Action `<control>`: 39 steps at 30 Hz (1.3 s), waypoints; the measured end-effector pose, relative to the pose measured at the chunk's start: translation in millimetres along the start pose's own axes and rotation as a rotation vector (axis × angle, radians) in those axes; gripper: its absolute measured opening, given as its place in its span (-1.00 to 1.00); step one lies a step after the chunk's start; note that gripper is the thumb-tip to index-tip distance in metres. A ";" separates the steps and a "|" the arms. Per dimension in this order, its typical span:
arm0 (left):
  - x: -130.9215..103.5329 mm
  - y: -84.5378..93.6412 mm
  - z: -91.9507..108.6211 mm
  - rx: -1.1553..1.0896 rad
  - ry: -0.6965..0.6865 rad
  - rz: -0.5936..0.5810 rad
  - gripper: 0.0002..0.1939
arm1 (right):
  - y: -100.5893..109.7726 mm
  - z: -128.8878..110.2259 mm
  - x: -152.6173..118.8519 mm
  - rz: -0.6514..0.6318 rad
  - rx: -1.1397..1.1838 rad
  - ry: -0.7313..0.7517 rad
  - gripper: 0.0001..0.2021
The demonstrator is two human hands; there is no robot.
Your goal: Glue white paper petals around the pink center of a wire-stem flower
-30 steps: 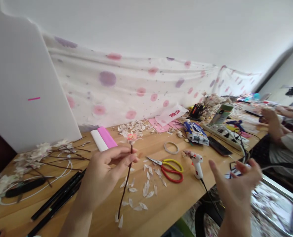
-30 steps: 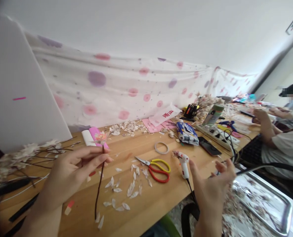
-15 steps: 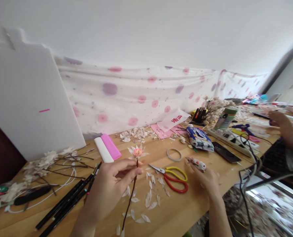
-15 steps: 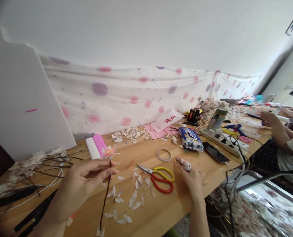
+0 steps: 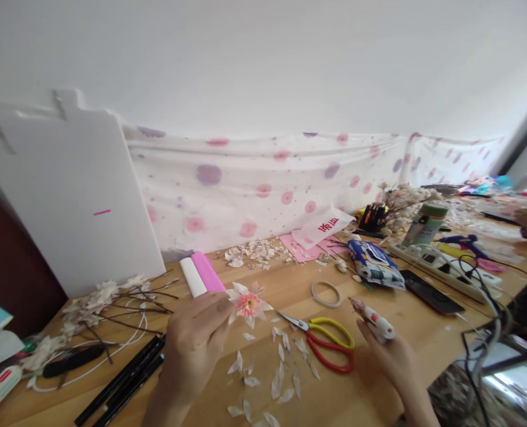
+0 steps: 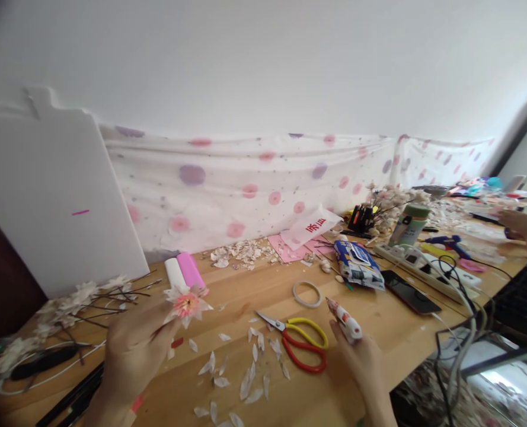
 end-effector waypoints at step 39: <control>-18.0 -29.7 4.7 -0.635 0.545 -0.804 -0.66 | 44.8 -194.9 -109.6 -0.256 0.600 1.033 -0.59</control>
Point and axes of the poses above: each hand's wrist, its own x-axis towards the middle knuckle, its own y-axis out of the back of the hand, z = x × y, the point moved 3 cm from there along x, towards the middle knuckle, and after that the axes turned 15 degrees about x, right-handed, at the moved point
